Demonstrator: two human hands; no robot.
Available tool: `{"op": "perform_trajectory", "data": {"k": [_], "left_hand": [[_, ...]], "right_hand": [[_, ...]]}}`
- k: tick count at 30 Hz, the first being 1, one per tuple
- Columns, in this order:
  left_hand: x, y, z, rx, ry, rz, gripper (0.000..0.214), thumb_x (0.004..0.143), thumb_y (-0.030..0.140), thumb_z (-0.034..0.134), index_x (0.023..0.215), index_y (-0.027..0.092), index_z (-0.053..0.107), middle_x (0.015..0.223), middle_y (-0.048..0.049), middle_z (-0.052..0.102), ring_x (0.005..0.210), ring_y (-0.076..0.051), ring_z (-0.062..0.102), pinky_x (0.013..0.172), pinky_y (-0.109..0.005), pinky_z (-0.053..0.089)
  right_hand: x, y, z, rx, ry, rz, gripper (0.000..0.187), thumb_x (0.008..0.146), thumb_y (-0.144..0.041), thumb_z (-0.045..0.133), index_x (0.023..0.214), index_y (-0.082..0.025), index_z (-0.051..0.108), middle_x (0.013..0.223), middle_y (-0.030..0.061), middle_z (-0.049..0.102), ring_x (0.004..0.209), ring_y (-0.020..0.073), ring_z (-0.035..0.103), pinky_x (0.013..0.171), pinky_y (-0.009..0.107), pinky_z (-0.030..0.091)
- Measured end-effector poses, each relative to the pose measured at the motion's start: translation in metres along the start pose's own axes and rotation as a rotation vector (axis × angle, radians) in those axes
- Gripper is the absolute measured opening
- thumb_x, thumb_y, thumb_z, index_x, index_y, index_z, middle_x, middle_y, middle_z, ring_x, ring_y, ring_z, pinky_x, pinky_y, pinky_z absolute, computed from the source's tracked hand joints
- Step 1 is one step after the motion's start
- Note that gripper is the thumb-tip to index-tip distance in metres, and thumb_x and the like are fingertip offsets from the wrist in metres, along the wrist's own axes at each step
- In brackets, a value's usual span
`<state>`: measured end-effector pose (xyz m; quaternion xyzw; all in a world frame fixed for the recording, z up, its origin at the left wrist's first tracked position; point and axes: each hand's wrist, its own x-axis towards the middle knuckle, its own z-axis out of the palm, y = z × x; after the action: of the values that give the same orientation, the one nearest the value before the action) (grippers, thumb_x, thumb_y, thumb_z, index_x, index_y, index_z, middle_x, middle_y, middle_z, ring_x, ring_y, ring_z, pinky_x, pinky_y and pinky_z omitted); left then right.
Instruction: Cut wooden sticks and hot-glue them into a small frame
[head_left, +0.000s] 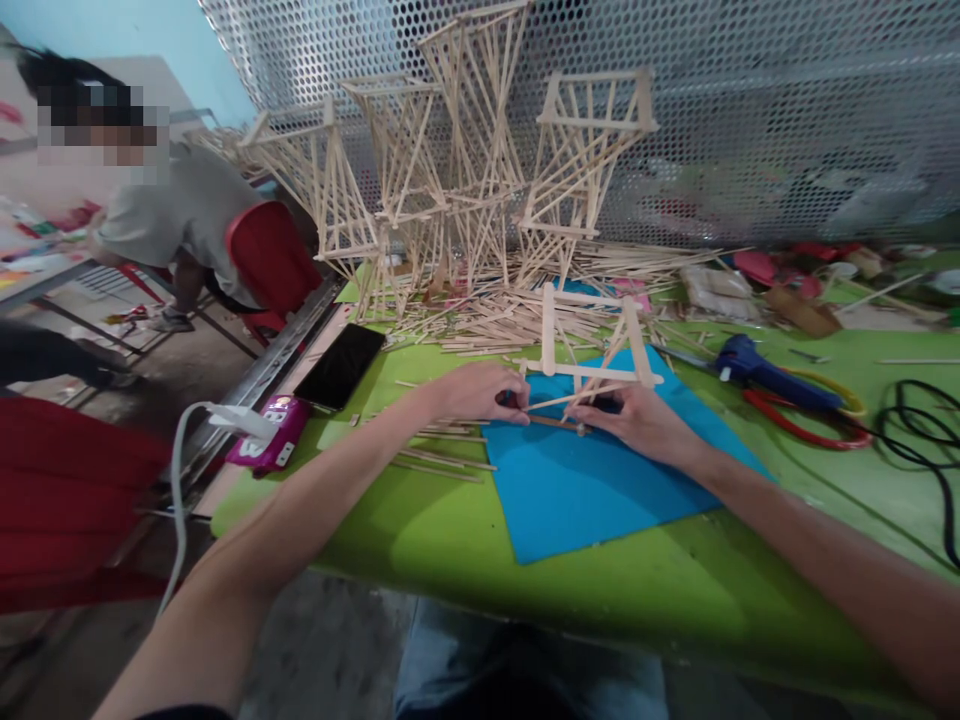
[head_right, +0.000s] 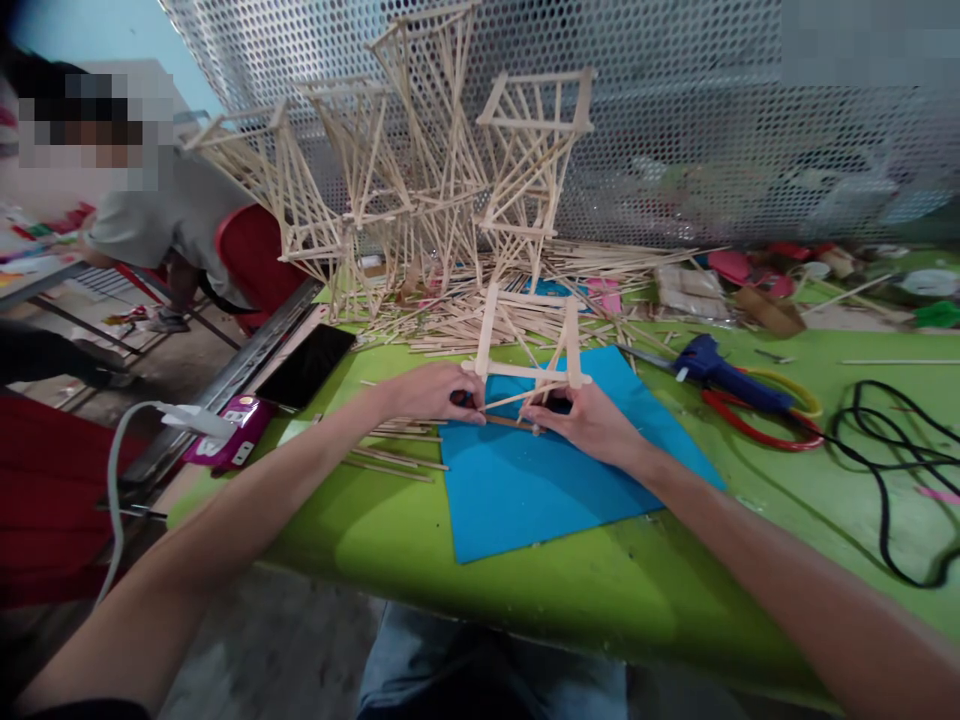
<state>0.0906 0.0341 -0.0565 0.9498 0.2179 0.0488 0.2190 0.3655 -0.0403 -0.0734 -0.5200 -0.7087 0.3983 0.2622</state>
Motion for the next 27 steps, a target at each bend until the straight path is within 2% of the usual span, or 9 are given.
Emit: {"op": "perform_trajectory", "data": {"k": [8, 12, 14, 18, 20, 22, 25, 27], "left_hand": [[0.001, 0.0, -0.001, -0.046, 0.006, 0.019, 0.038, 0.093, 0.057, 0.066, 0.099, 0.021, 0.077, 0.103, -0.0054, 0.073, 0.096, -0.021, 0.065, 0.086, -0.031, 0.042], [-0.001, 0.004, -0.005, 0.01, 0.002, 0.03, 0.037, 0.096, 0.055, 0.063, 0.102, 0.021, 0.076, 0.102, -0.0054, 0.072, 0.092, -0.02, 0.064, 0.08, -0.03, 0.041], [-0.002, 0.006, -0.007, 0.08, 0.012, 0.026, 0.034, 0.098, 0.052, 0.061, 0.105, 0.021, 0.075, 0.11, -0.0066, 0.071, 0.098, -0.021, 0.065, 0.08, -0.029, 0.041], [-0.003, 0.009, -0.01, 0.147, 0.056, -0.009, 0.026, 0.101, 0.04, 0.058, 0.111, 0.022, 0.075, 0.123, -0.0074, 0.069, 0.102, -0.021, 0.065, 0.078, -0.028, 0.044], [-0.004, 0.012, -0.011, 0.117, 0.13, -0.024, 0.025, 0.103, 0.035, 0.055, 0.111, 0.021, 0.075, 0.123, -0.0084, 0.068, 0.102, -0.021, 0.065, 0.081, -0.029, 0.046], [-0.003, 0.017, -0.011, 0.003, 0.261, -0.012, 0.026, 0.103, 0.034, 0.054, 0.112, 0.02, 0.073, 0.124, -0.0103, 0.066, 0.104, -0.021, 0.065, 0.089, -0.033, 0.049], [0.002, 0.025, -0.007, -0.392, 0.521, -0.046, 0.029, 0.101, 0.037, 0.06, 0.124, 0.02, 0.064, 0.133, -0.0125, 0.061, 0.101, -0.018, 0.067, 0.092, -0.034, 0.053], [0.008, 0.029, -0.001, -0.724, 0.705, -0.121, 0.041, 0.095, 0.038, 0.07, 0.13, 0.022, 0.056, 0.135, -0.0116, 0.059, 0.097, -0.015, 0.069, 0.091, -0.032, 0.056]], "right_hand": [[0.0, -0.006, 0.0, 0.068, -0.008, -0.031, 0.035, 0.084, -0.054, 0.074, 0.085, -0.02, 0.077, 0.087, 0.0067, 0.077, 0.079, 0.0232, 0.07, 0.072, 0.036, 0.056], [-0.001, -0.005, -0.004, 0.145, -0.031, -0.03, 0.035, 0.086, -0.053, 0.074, 0.099, -0.02, 0.077, 0.092, 0.0059, 0.078, 0.079, 0.0224, 0.071, 0.073, 0.035, 0.056], [-0.001, -0.003, -0.005, 0.172, 0.004, -0.026, 0.036, 0.085, -0.053, 0.076, 0.102, -0.021, 0.077, 0.095, 0.0058, 0.079, 0.085, 0.0243, 0.072, 0.076, 0.036, 0.057], [-0.002, -0.005, -0.003, 0.236, 0.136, 0.001, 0.042, 0.076, -0.058, 0.083, 0.097, -0.022, 0.078, 0.099, 0.0072, 0.079, 0.093, 0.0282, 0.073, 0.083, 0.041, 0.059], [-0.002, -0.008, -0.002, 0.293, 0.184, 0.011, 0.045, 0.071, -0.061, 0.085, 0.093, -0.022, 0.078, 0.099, 0.0081, 0.078, 0.09, 0.0269, 0.072, 0.081, 0.041, 0.06], [-0.003, -0.012, -0.003, 0.327, 0.215, 0.005, 0.044, 0.072, -0.06, 0.085, 0.091, -0.021, 0.078, 0.096, 0.0081, 0.078, 0.082, 0.0236, 0.07, 0.076, 0.039, 0.06], [-0.003, -0.014, -0.007, 0.398, 0.275, -0.032, 0.034, 0.078, -0.053, 0.084, 0.089, -0.022, 0.079, 0.086, 0.0053, 0.076, 0.074, 0.0189, 0.066, 0.07, 0.035, 0.057], [-0.004, -0.014, -0.008, 0.492, 0.342, -0.062, 0.029, 0.079, -0.048, 0.084, 0.089, -0.023, 0.078, 0.082, 0.0034, 0.074, 0.072, 0.0176, 0.065, 0.068, 0.033, 0.055]]}}
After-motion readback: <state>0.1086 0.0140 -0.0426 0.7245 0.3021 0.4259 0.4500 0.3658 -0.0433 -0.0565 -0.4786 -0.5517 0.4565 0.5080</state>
